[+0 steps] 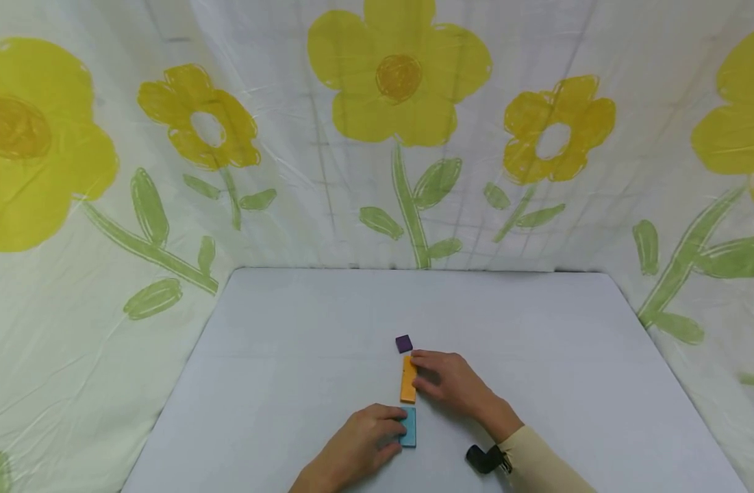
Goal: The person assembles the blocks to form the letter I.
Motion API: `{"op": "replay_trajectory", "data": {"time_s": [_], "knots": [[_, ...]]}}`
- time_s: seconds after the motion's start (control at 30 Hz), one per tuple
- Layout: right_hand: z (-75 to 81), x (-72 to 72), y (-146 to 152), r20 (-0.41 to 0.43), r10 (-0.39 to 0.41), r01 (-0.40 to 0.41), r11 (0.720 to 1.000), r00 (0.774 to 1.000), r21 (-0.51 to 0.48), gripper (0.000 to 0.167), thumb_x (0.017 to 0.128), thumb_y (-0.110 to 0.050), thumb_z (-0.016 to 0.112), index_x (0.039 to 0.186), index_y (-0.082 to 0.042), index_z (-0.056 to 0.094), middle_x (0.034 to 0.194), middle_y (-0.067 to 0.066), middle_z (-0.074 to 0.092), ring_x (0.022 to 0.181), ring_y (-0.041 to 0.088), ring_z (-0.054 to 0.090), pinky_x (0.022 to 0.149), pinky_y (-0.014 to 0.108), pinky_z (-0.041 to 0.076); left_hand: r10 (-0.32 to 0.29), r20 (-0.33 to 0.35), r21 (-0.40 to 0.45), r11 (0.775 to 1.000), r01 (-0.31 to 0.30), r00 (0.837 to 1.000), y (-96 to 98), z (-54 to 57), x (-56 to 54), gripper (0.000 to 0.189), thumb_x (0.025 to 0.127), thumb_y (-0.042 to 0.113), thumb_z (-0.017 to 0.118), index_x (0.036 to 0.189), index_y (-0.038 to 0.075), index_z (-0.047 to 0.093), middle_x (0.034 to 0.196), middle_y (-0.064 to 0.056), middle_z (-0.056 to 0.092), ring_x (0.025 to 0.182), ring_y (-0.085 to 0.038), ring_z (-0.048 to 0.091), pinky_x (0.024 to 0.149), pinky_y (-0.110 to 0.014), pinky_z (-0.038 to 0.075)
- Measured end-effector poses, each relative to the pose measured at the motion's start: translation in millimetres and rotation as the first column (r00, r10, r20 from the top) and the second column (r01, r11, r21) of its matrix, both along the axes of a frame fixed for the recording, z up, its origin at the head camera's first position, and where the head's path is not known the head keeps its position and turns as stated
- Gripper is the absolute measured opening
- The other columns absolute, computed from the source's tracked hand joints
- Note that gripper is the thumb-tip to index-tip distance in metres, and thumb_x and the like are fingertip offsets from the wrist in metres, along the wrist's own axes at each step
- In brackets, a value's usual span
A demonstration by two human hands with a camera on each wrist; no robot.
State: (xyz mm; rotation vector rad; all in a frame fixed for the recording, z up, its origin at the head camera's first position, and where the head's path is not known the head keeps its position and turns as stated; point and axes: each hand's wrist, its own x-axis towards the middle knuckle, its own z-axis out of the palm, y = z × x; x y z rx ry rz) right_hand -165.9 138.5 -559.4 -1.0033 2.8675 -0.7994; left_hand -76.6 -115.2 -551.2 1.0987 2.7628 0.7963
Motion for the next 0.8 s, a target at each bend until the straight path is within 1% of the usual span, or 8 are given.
{"op": "replay_trajectory", "data": {"time_s": [0.07, 0.2, 0.3, 0.5, 0.73, 0.8], "knots": [[0.8, 0.0, -0.1, -0.001, 0.003, -0.003, 1.000, 1.000, 0.006, 0.044, 0.103, -0.029, 0.078, 0.142, -0.008, 0.074, 0.148, 0.007, 0.072, 0.133, 0.028, 0.072, 0.110, 0.051, 0.059, 0.003, -0.009, 0.003, 1.000, -0.003, 1.000, 0.4, -1.1, -0.2, 0.020, 0.095, 0.019, 0.088, 0.115, 0.017, 0.086, 0.135, 0.005, 0.077, 0.126, -0.011, 0.072, 0.105, -0.031, 0.062], [1.8, -0.4, 0.0, 0.008, 0.011, -0.011, 1.000, 1.000, 0.012, 0.045, 0.104, -0.029, 0.077, 0.143, -0.008, 0.073, 0.148, 0.007, 0.072, 0.133, 0.028, 0.071, 0.110, 0.051, 0.059, 0.003, -0.054, 0.016, 1.000, -0.002, 0.999, 0.9, -3.4, 0.2, 0.019, 0.093, 0.018, 0.089, 0.112, 0.015, 0.087, 0.132, 0.003, 0.078, 0.124, -0.012, 0.073, 0.103, -0.031, 0.062], [2.1, -1.2, 0.2, 0.014, 0.017, -0.017, 1.000, 1.000, 0.013, 0.046, 0.104, -0.029, 0.077, 0.144, -0.008, 0.072, 0.148, 0.007, 0.072, 0.134, 0.028, 0.071, 0.111, 0.051, 0.058, 0.002, -0.075, 0.016, 1.000, -0.001, 0.997, 1.5, -3.6, -0.3, 0.019, 0.093, 0.018, 0.090, 0.111, 0.014, 0.087, 0.131, 0.002, 0.079, 0.122, -0.013, 0.074, 0.102, -0.031, 0.063], [1.3, -2.9, 0.5, 0.000, 0.036, -0.036, 0.999, 0.999, 0.001, 0.045, 0.104, -0.028, 0.077, 0.144, -0.008, 0.072, 0.147, 0.007, 0.073, 0.134, 0.028, 0.071, 0.111, 0.051, 0.058, 0.002, -0.064, -0.005, 1.000, -0.003, 0.998, 3.8, -2.3, -2.7, 0.019, 0.093, 0.019, 0.089, 0.112, 0.015, 0.087, 0.131, 0.003, 0.079, 0.122, -0.011, 0.073, 0.102, -0.030, 0.062], [0.1, -3.0, 0.8, -0.007, 0.049, -0.049, 0.999, 0.999, -0.002, 0.044, 0.103, -0.027, 0.078, 0.142, -0.007, 0.073, 0.146, 0.007, 0.073, 0.133, 0.028, 0.071, 0.111, 0.050, 0.059, 0.007, -0.080, 0.012, 1.000, -0.006, 0.997, 5.1, -3.4, -2.8, 0.019, 0.093, 0.017, 0.089, 0.111, 0.015, 0.086, 0.131, 0.002, 0.079, 0.122, -0.012, 0.074, 0.103, -0.030, 0.063], [0.2, -3.0, 0.7, -0.009, 0.054, -0.054, 0.999, 0.999, -0.005, 0.044, 0.103, -0.026, 0.078, 0.142, -0.007, 0.073, 0.145, 0.007, 0.073, 0.133, 0.028, 0.071, 0.111, 0.050, 0.059, 0.009, -0.075, 0.014, 1.000, -0.008, 0.997, 5.7, -3.1, -3.4, 0.018, 0.093, 0.016, 0.089, 0.111, 0.015, 0.086, 0.131, 0.002, 0.079, 0.122, -0.013, 0.074, 0.103, -0.031, 0.062]]}}
